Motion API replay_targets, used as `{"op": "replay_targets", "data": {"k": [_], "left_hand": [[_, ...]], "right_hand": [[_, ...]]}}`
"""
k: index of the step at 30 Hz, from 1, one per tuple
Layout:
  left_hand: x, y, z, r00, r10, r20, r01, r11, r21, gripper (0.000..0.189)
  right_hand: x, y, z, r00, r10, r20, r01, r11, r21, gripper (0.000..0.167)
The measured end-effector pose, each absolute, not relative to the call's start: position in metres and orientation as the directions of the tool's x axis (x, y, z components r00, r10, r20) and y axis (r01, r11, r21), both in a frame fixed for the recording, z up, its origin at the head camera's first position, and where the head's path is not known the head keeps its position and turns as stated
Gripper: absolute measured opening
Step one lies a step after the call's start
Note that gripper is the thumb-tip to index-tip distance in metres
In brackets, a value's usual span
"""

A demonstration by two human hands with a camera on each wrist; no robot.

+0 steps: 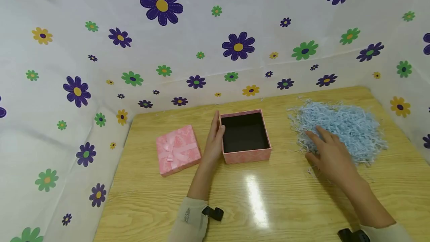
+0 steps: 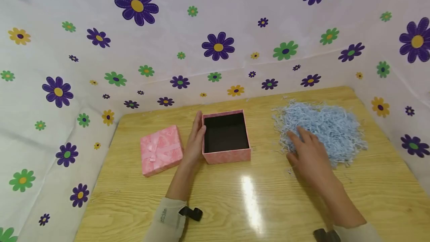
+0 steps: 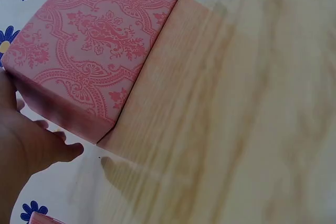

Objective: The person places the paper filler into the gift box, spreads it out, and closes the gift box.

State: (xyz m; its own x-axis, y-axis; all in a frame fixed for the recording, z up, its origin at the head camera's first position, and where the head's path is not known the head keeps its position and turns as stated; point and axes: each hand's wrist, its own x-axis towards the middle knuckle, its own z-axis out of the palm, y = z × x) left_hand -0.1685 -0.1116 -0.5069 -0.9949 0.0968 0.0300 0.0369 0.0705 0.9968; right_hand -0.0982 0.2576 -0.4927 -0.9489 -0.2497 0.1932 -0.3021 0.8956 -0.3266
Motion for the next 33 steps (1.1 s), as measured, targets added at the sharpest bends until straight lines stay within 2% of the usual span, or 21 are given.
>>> {"op": "replay_targets", "data": {"k": [6,10,21,27,33], "left_hand": [[-0.170,-0.112,-0.511,-0.991,0.125,0.036,0.048,0.098,0.994,0.052],[-0.171,-0.113,-0.514,-0.991,0.135,0.027,0.040,0.090,0.995,0.051],[-0.172,-0.114,-0.522,-0.991,0.131,0.032,0.040,0.054,0.998,0.051],[-0.172,-0.114,-0.526,-0.988,0.142,0.054,0.056,0.009,0.998,0.052],[-0.173,-0.118,-0.532,-0.985,0.140,0.097,0.101,0.020,0.995,0.053]], "right_hand": [[-0.101,0.260,-0.494,-0.955,-0.253,0.157,-0.292,0.893,-0.342,0.055],[-0.100,0.260,-0.492,-0.956,-0.246,0.161,-0.289,0.888,-0.357,0.047],[-0.100,0.263,-0.447,-0.967,-0.195,0.166,-0.246,0.884,-0.396,0.047],[-0.102,0.269,-0.415,-0.955,-0.167,0.246,-0.257,0.878,-0.403,0.047],[-0.108,0.270,-0.385,-0.935,-0.130,0.331,-0.260,0.885,-0.386,0.046]]}}
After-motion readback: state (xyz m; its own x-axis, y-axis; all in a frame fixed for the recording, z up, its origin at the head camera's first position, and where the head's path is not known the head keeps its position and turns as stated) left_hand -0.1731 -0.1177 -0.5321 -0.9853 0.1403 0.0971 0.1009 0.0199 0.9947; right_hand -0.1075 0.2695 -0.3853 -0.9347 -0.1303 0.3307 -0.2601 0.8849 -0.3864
